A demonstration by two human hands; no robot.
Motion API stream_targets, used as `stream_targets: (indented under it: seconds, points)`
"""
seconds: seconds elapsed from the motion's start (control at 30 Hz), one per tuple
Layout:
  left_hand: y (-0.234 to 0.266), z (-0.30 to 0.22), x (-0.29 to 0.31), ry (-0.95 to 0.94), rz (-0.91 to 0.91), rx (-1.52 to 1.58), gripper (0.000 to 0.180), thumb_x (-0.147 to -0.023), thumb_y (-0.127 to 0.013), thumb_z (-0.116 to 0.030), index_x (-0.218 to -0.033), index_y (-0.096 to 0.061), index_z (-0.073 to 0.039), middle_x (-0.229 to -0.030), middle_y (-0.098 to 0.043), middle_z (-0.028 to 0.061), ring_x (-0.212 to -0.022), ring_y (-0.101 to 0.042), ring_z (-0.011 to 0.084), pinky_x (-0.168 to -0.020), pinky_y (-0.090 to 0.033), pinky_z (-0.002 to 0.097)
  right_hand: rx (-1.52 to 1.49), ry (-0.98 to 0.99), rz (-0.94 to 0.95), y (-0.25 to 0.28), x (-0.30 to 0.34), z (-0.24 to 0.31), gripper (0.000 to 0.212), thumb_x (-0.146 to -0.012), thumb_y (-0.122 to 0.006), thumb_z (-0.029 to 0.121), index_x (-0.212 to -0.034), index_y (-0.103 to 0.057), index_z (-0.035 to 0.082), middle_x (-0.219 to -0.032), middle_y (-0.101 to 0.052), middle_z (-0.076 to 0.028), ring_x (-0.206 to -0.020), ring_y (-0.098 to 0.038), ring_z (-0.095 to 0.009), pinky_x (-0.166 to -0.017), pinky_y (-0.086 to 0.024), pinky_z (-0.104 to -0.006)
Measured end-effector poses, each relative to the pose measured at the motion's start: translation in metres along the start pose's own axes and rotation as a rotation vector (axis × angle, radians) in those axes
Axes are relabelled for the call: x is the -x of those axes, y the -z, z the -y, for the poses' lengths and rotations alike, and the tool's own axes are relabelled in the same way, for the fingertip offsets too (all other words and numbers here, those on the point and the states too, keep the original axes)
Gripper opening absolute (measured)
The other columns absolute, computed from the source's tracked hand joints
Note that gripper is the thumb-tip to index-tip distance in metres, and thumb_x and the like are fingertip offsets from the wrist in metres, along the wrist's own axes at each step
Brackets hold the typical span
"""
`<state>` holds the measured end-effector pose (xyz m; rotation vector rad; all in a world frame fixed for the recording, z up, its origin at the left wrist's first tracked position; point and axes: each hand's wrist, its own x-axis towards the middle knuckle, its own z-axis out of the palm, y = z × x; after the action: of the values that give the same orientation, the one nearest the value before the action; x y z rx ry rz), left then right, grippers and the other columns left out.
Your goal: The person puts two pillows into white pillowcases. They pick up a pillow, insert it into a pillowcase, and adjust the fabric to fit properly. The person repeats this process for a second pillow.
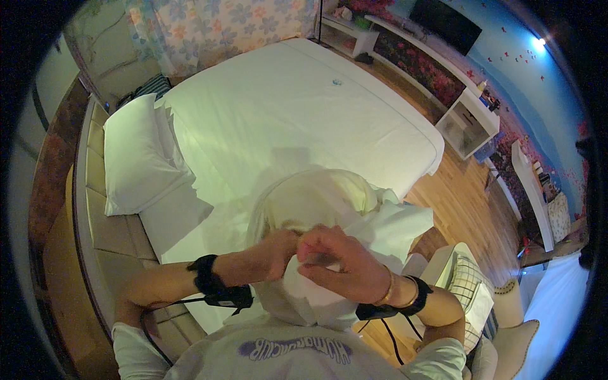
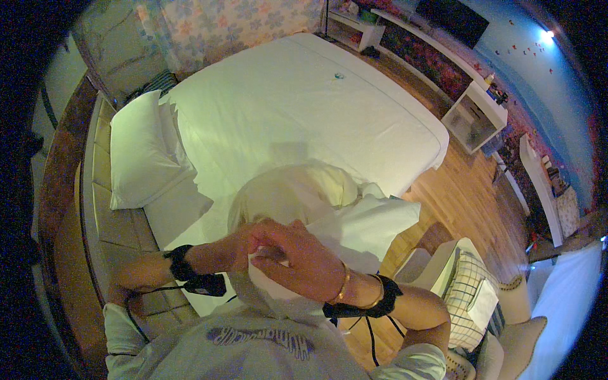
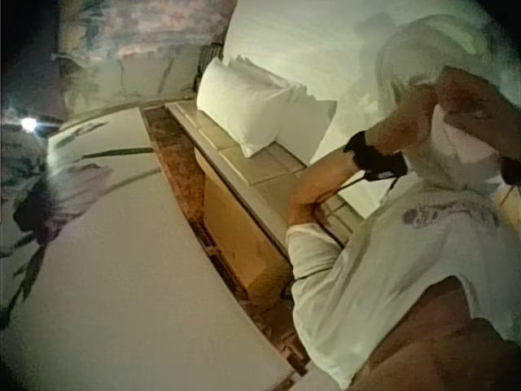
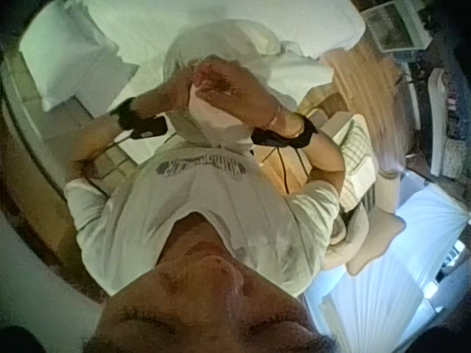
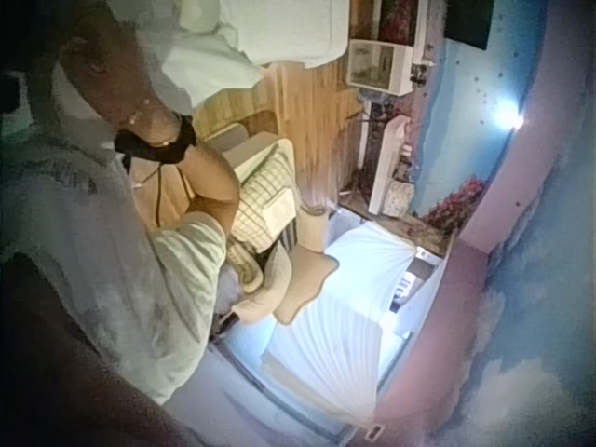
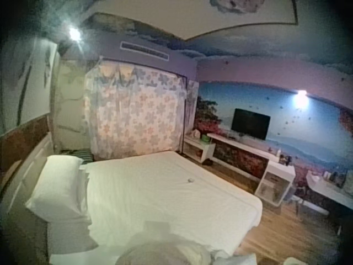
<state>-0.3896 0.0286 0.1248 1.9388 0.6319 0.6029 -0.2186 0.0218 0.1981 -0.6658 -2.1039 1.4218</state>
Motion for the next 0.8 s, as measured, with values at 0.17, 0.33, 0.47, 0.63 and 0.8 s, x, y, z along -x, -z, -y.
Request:
stream_targets:
  seconds: [0.17, 0.33, 0.47, 0.63, 0.8]
  points:
    - [0.009, 0.022, 0.004, 0.304, 0.275, 0.284, 0.031, -0.082, -0.048, -0.023, -0.104, -0.051, -0.002, -0.102, -0.054, 0.008, -0.096, -0.049, 0.0182, -0.083, -0.037, 0.0286, 0.353, 0.018, 0.044, 0.007, -0.004, -0.002, 0.017, -0.077, -0.056, 0.004, -0.091, -0.045, 0.006, -0.086, -0.045, -0.003, -0.08, -0.046, -0.011, -0.07, -0.04, -0.0247]
    - [0.034, 0.008, 0.023, 0.226, 0.385, 0.326, 0.044, -0.086, -0.043, -0.035, -0.113, -0.047, -0.001, -0.11, -0.048, 0.0095, -0.103, -0.043, 0.016, -0.089, -0.033, 0.0279, 0.068, -0.045, -0.154, 0.02, 0.002, -0.01, 0.019, -0.073, -0.055, 0.008, -0.089, -0.046, 0.005, -0.078, -0.055, -0.012, -0.072, -0.054, -0.028, -0.065, -0.04, -0.0361]
    - [0.031, 0.0, 0.027, 0.273, 0.407, 0.263, 0.044, -0.082, -0.053, -0.029, -0.113, -0.045, 0.001, -0.112, -0.047, 0.01, -0.103, -0.043, 0.016, -0.089, -0.034, 0.0297, 0.079, -0.126, -0.1, 0.024, -0.005, -0.02, 0.024, -0.079, -0.053, 0.004, -0.097, -0.038, 0.005, -0.09, -0.04, -0.004, -0.081, -0.043, -0.01, -0.072, -0.039, -0.0225]
    - [0.013, 0.001, 0.016, 0.369, 0.448, 0.468, 0.048, -0.081, -0.055, -0.027, -0.118, -0.039, -0.002, -0.113, -0.048, 0.0079, -0.103, -0.044, 0.0156, -0.087, -0.036, 0.0296, 0.004, -0.252, -0.06, 0.023, -0.034, -0.028, 0.027, -0.079, -0.049, 0.002, -0.1, -0.033, 0.006, -0.08, -0.042, -0.002, -0.076, -0.042, -0.009, -0.069, -0.037, -0.0221]
    - [0.003, -0.005, 0.005, 0.598, 0.375, 0.734, 0.054, -0.08, -0.056, -0.033, -0.121, -0.036, -0.004, -0.113, -0.047, 0.0075, -0.102, -0.044, 0.0165, -0.087, -0.037, 0.0292, 0.025, -0.21, 0.01, 0.03, -0.04, -0.023, 0.026, -0.079, -0.048, 0.003, -0.1, -0.034, 0.006, -0.072, -0.045, -0.003, -0.071, -0.042, -0.009, -0.067, -0.037, -0.0235]
